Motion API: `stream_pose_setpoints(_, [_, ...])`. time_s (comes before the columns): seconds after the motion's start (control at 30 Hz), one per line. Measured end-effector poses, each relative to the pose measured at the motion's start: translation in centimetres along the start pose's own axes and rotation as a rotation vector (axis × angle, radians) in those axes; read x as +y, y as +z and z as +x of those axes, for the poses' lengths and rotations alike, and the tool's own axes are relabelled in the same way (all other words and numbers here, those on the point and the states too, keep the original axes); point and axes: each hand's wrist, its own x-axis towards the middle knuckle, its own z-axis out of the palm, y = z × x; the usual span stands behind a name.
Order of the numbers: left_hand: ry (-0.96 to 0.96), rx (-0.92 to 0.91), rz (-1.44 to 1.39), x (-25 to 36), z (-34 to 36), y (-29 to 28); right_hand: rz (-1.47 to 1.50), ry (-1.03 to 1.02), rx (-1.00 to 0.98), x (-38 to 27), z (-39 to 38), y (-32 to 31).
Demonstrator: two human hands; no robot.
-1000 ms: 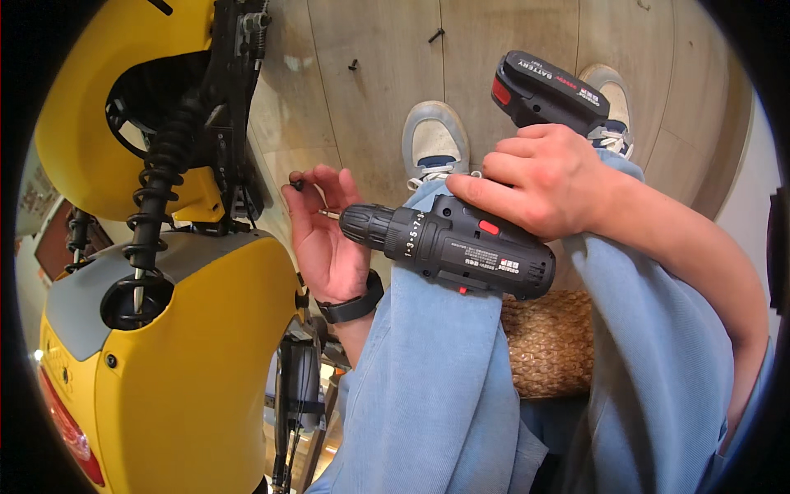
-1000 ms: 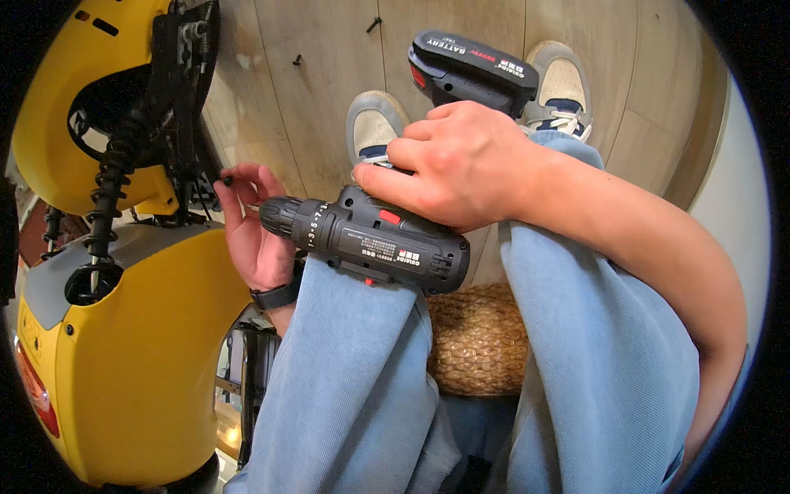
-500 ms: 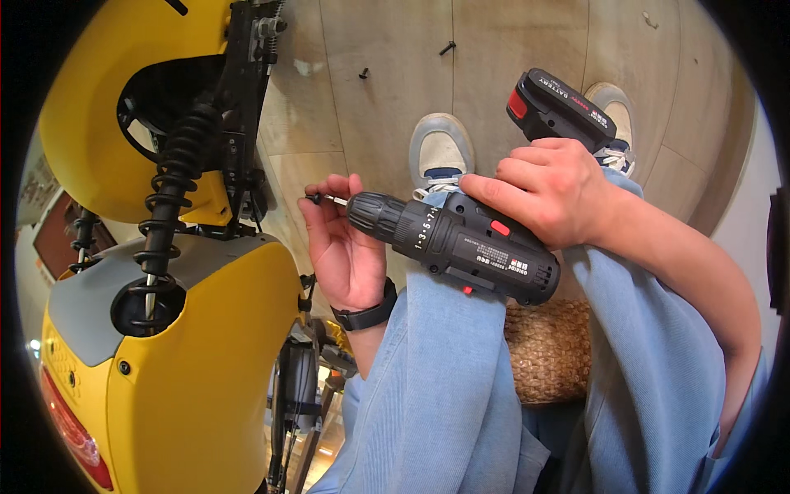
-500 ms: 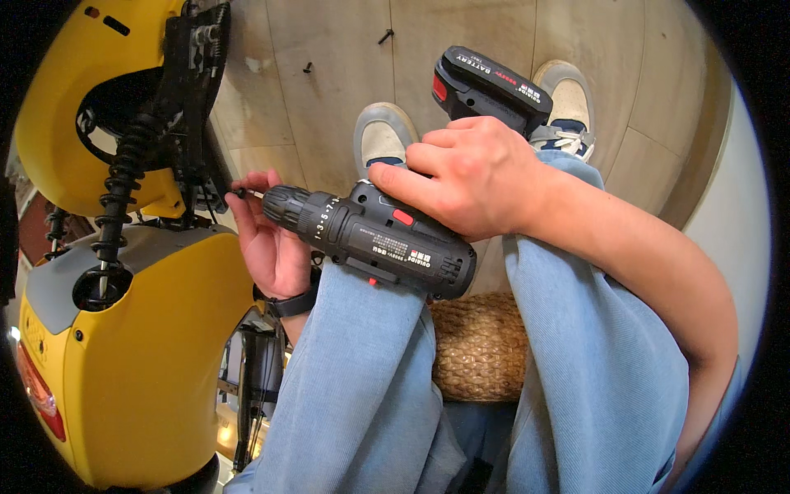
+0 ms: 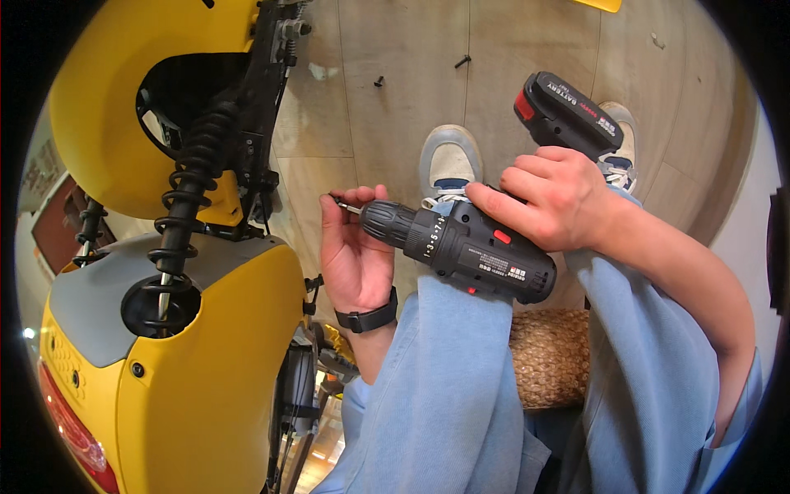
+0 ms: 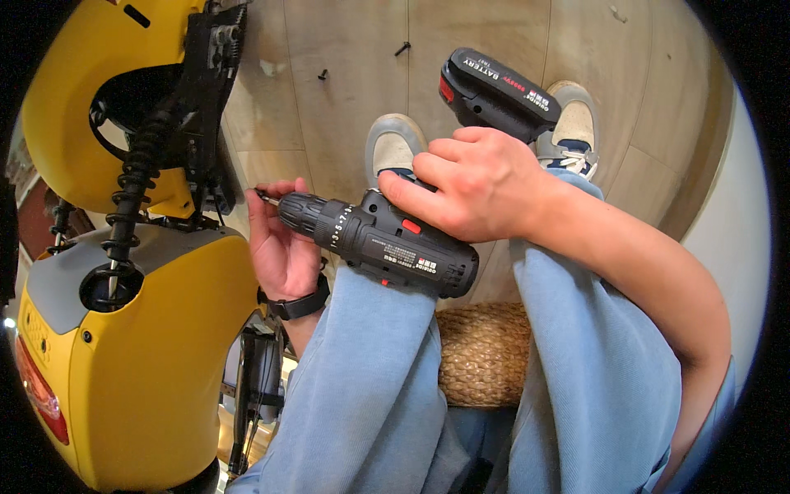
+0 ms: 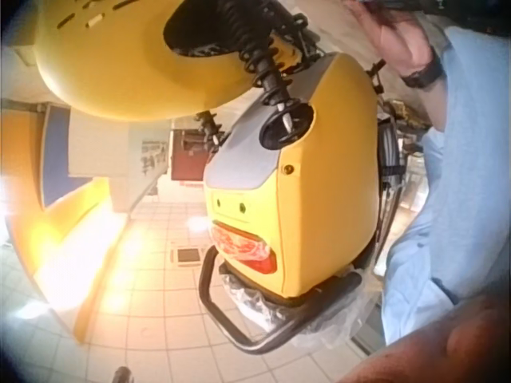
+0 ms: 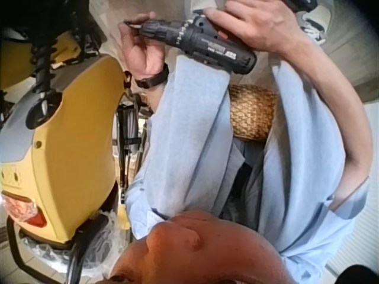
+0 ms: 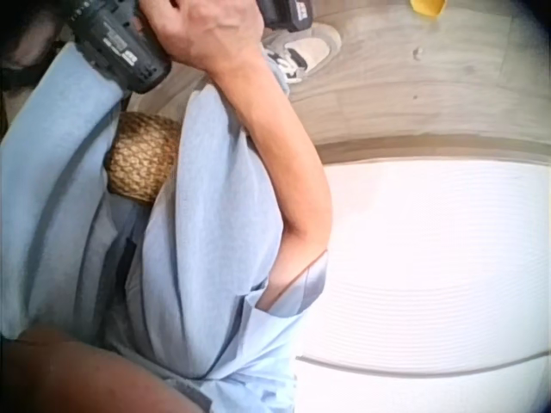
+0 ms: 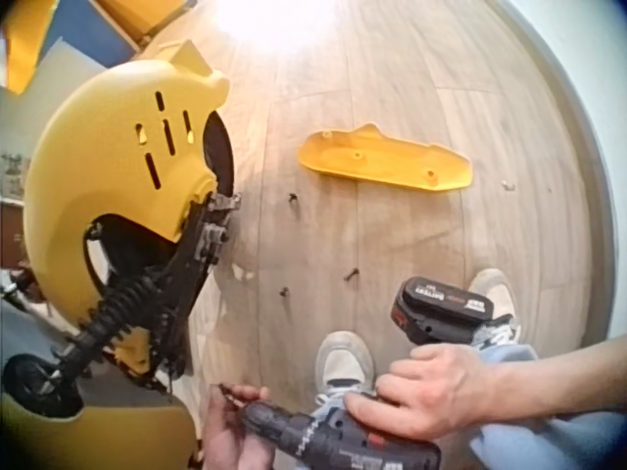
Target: Repairing a motor scooter by screwing in components using an electric drill.
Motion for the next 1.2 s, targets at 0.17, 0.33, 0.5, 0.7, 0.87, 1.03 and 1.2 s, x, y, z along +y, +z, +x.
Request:
stream_pose_setpoints(0.17, [0.008,0.083,0.013,0.0,-0.3,0.2,-0.108,-0.073,0.032,-0.2,0.8,-0.3])
stream_pose_setpoints(0.33, [0.056,0.075,-0.034,-0.4,-0.2,0.2,-0.080,-0.003,-0.031,-0.4,1.2,-0.2])
stream_pose_setpoints(0.5, [0.034,-0.004,-0.025,-0.2,0.1,-0.2,-0.006,0.010,-0.044,-0.2,1.5,-0.2])
stream_pose_setpoints(0.7, [0.194,0.029,-0.020,0.3,0.0,-0.4,-0.016,-0.039,-0.030,0.1,3.0,1.2])
stream_pose_setpoints(0.87, [0.333,0.020,0.034,1.5,0.3,0.1,0.004,-0.100,0.038,0.3,5.0,3.7])
stream_pose_setpoints(1.03, [0.455,0.140,0.080,2.3,-0.2,0.1,0.046,-0.136,0.051,0.3,7.5,5.5])
stream_pose_setpoints(1.2, [0.437,0.068,0.071,3.3,-0.1,-0.4,0.050,-0.194,0.012,-0.1,9.9,7.2])
